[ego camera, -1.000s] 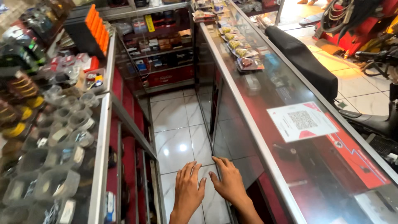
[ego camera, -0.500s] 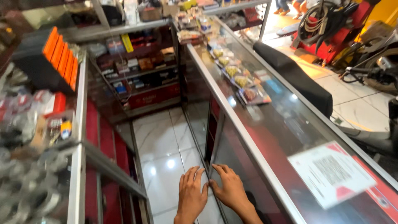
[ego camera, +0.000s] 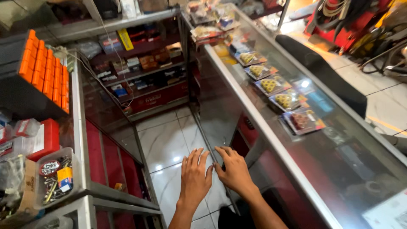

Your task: The person organizes various motorcycle parts in their packaging by picking them up from a counter and hanging them onto display hooks on a wall rack.

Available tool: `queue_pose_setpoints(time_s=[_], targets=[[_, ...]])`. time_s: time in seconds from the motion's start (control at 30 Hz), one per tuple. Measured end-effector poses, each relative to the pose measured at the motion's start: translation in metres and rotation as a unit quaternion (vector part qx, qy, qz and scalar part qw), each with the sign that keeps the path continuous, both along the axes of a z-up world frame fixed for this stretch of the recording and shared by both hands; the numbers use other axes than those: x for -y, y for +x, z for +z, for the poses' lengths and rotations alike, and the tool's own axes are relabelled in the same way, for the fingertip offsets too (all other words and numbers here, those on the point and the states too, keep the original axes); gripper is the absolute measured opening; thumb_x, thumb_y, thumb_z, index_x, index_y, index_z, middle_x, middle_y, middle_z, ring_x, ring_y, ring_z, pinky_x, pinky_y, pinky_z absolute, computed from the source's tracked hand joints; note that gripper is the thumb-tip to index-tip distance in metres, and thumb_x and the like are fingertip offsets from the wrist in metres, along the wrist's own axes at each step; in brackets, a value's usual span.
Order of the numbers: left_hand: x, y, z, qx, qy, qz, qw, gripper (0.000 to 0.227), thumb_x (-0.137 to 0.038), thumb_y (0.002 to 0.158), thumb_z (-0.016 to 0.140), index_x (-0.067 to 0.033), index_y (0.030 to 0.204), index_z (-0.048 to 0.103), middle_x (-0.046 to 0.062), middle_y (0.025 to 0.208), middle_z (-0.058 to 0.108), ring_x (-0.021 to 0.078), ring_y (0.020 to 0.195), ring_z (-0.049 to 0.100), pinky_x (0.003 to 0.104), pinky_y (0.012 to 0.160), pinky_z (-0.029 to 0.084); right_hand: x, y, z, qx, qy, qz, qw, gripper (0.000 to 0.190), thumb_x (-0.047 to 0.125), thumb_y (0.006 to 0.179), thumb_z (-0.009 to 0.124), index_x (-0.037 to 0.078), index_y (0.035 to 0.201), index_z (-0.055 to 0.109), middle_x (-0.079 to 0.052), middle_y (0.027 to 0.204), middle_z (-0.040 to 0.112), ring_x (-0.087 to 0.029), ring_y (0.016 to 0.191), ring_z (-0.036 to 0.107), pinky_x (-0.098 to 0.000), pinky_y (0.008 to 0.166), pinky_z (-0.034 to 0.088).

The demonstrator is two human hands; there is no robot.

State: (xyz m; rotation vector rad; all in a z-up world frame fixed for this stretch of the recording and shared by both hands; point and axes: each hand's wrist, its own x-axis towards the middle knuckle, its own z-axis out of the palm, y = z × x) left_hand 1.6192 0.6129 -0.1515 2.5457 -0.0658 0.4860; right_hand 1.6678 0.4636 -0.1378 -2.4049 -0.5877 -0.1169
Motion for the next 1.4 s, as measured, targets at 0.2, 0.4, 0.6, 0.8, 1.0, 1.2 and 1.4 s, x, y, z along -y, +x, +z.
queue_pose_setpoints(time_s=[0.2,0.4,0.6,0.8,1.0,1.2,1.4], targets=[[-0.059,0.074,-0.005,-0.009,0.019,0.014,1.0,0.048,-0.015,0.087,0.07,-0.0037,0.132,0.059,0.017,0.142,0.056,0.0372,0.138,0.045,0.058,0.114,0.031,-0.058,0.072,-0.008,0.021,0.011,0.016,1.0,0.054,0.02,0.085,0.074,0.005,0.135,0.059,-0.017,0.133,0.061,-0.036,0.121,0.059,-0.0472,0.1,0.045],[-0.111,0.171,0.001,0.023,0.036,-0.001,0.999,0.047,-0.014,0.089,0.069,-0.0033,0.134,0.059,0.017,0.142,0.056,0.0372,0.139,0.046,0.058,0.114,0.032,-0.104,0.167,-0.009,0.029,0.031,0.0,0.999,0.053,0.019,0.085,0.073,0.005,0.135,0.059,-0.017,0.133,0.063,-0.037,0.12,0.06,-0.0473,0.099,0.047],[-0.151,0.266,0.025,0.012,0.039,-0.011,0.999,0.048,-0.013,0.087,0.07,-0.0032,0.133,0.058,0.017,0.142,0.055,0.0372,0.138,0.045,0.058,0.114,0.031,-0.151,0.263,0.017,0.036,0.05,-0.017,0.998,0.053,0.019,0.085,0.074,0.005,0.134,0.06,-0.018,0.133,0.062,-0.037,0.12,0.06,-0.0473,0.099,0.046],[-0.185,0.34,0.038,0.031,0.037,-0.015,0.999,0.049,-0.013,0.087,0.07,-0.0037,0.133,0.058,0.017,0.143,0.055,0.0378,0.139,0.044,0.059,0.114,0.031,-0.185,0.331,0.029,0.05,0.072,-0.031,0.996,0.052,0.017,0.084,0.073,0.006,0.133,0.061,-0.016,0.133,0.063,-0.036,0.121,0.06,-0.046,0.099,0.047],[-0.222,0.412,0.038,0.032,0.014,-0.04,0.999,0.049,-0.012,0.087,0.07,-0.0033,0.134,0.058,0.017,0.144,0.055,0.037,0.14,0.043,0.06,0.115,0.029,-0.221,0.39,0.031,0.052,0.066,-0.044,0.996,0.051,0.017,0.083,0.073,0.007,0.132,0.062,-0.013,0.132,0.064,-0.035,0.12,0.061,-0.0458,0.099,0.047],[-0.272,0.502,0.032,0.06,0.007,-0.089,0.994,0.049,-0.013,0.087,0.07,-0.0036,0.134,0.059,0.017,0.144,0.055,0.0372,0.14,0.044,0.059,0.115,0.03,-0.269,0.461,0.036,0.047,0.057,-0.092,0.993,0.051,0.018,0.084,0.073,0.009,0.133,0.062,-0.012,0.133,0.064,-0.035,0.12,0.061,-0.045,0.1,0.048],[-0.332,0.591,0.057,0.066,-0.007,-0.16,0.985,0.051,-0.011,0.084,0.071,-0.0023,0.133,0.059,0.017,0.142,0.056,0.0375,0.138,0.045,0.058,0.114,0.03,-0.332,0.526,0.072,0.044,0.083,-0.17,0.981,0.047,0.019,0.083,0.074,0.009,0.128,0.065,-0.012,0.129,0.067,-0.036,0.113,0.066,-0.0432,0.095,0.052]])
